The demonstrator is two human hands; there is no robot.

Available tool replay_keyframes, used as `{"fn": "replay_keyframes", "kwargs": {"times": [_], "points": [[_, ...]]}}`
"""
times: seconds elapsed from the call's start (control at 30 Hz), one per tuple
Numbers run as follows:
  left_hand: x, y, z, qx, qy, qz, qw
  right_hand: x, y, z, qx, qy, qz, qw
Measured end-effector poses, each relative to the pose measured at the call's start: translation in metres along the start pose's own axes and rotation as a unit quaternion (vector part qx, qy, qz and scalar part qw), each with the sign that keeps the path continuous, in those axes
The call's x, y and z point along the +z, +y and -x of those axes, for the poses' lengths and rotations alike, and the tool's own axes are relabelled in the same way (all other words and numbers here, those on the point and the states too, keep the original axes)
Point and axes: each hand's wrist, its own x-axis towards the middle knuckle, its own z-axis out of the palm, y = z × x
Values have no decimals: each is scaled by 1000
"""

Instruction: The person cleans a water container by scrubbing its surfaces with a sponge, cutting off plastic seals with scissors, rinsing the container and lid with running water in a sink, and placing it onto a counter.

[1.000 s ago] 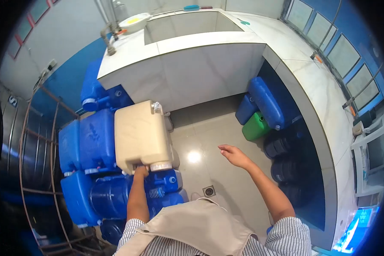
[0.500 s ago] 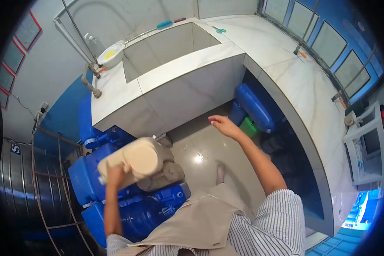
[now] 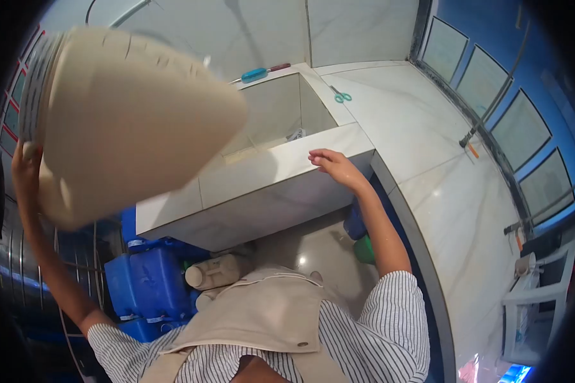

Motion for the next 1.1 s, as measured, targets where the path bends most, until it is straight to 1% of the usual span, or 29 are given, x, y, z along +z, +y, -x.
{"fn": "replay_keyframes", "kwargs": {"times": [0.07, 0.13, 0.17, 0.2, 0.27, 0.3, 0.33, 0.37, 0.4, 0.43, 0.47, 0.5, 0.53, 0.57, 0.6, 0.63, 0.7, 0.77, 0.8, 0.83, 0.87, 0.9, 0.93, 0.97, 1.0, 1.03, 1.07, 1.1], "points": [[59, 41, -24, -2, 39, 77, 996, -10, -10, -32, -13, -11, 7, 1000], [129, 51, -37, 0, 25, 151, 988, -14, -23, -60, -41, -2, -36, 999], [167, 57, -41, 14, 21, 166, 986, -12, -34, -72, -47, -2, -35, 998], [218, 51, -41, 15, 50, 190, 980, -10, -39, -88, -47, -3, -35, 998], [303, 60, -34, -14, 37, 165, 986, -2, -45, -121, -58, 5, -53, 997], [340, 66, -26, -72, 10, 167, 983, 4, -48, -138, -63, 2, -58, 996], [384, 59, -15, -105, -34, 171, 979, 15, -47, -152, -60, 2, -60, 996], [424, 54, -2, -96, -27, 174, 980, 24, -50, -168, -65, -3, -57, 996], [442, 63, 2, -137, -65, 156, 976, 29, -61, -191, -76, -13, -45, 996], [469, 58, 10, -158, -106, 166, 968, 39, -68, -215, -79, -23, -39, 996], [503, 48, 22, -152, -109, 185, 965, 52, -76, -239, -82, -31, -40, 995], [525, 44, 30, -177, -145, 188, 955, 68, -83, -263, -83, -55, -16, 995], [541, 41, 35, -203, -180, 193, 943, 85, -90, -288, -82, -78, 9, 993], [548, 39, 38, -219, -198, 207, 933, 109, -93, -315, -107, -110, 28, 988], [556, 36, 42, -236, -215, 222, 921, 134, -99, -343, -124, -155, 92, 976], [562, 31, 47, -230, -230, 240, 915, 163, -104, -372, -142, -200, 156, 957], [579, 23, 52, -232, -239, 255, 908, 233, -110, -422, -148, -261, 175, 938], [604, 12, 56, -173, -283, 259, 907, 305, -96, -484, -217, -263, 243, 908], [618, 2, 65, -179, -283, 259, 906, 341, -87, -506, -234, -239, 281, 900], [635, -5, 72, -170, -240, 397, 870, 373, -81, -526, -251, -211, 320, 889], [645, -9, 78, -156, -194, 526, 813, 405, -71, -538, -255, -139, 406, 866], [619, -9, 62, -190, -223, 575, 764, 430, -61, -545, -256, -62, 486, 833], [591, -9, 43, -228, -249, 616, 712, 441, -54, -546, -244, -62, 516, 819], [584, -12, 32, -207, -288, 548, 757, 446, -49, -547, -229, -61, 545, 804], [587, -15, 29, -183, -324, 476, 797, 451, -46, -557, -222, -51, 546, 806], [590, -17, 27, -183, -364, 409, 817, 455, -41, -566, -189, -115, 532, 817], [592, -19, 25, -176, -372, 413, 812, 451, -42, -565, -156, -183, 514, 823], [594, -18, 23, -172, -377, 411, 812, 443, -41, -561, -146, -178, 515, 826]]}}
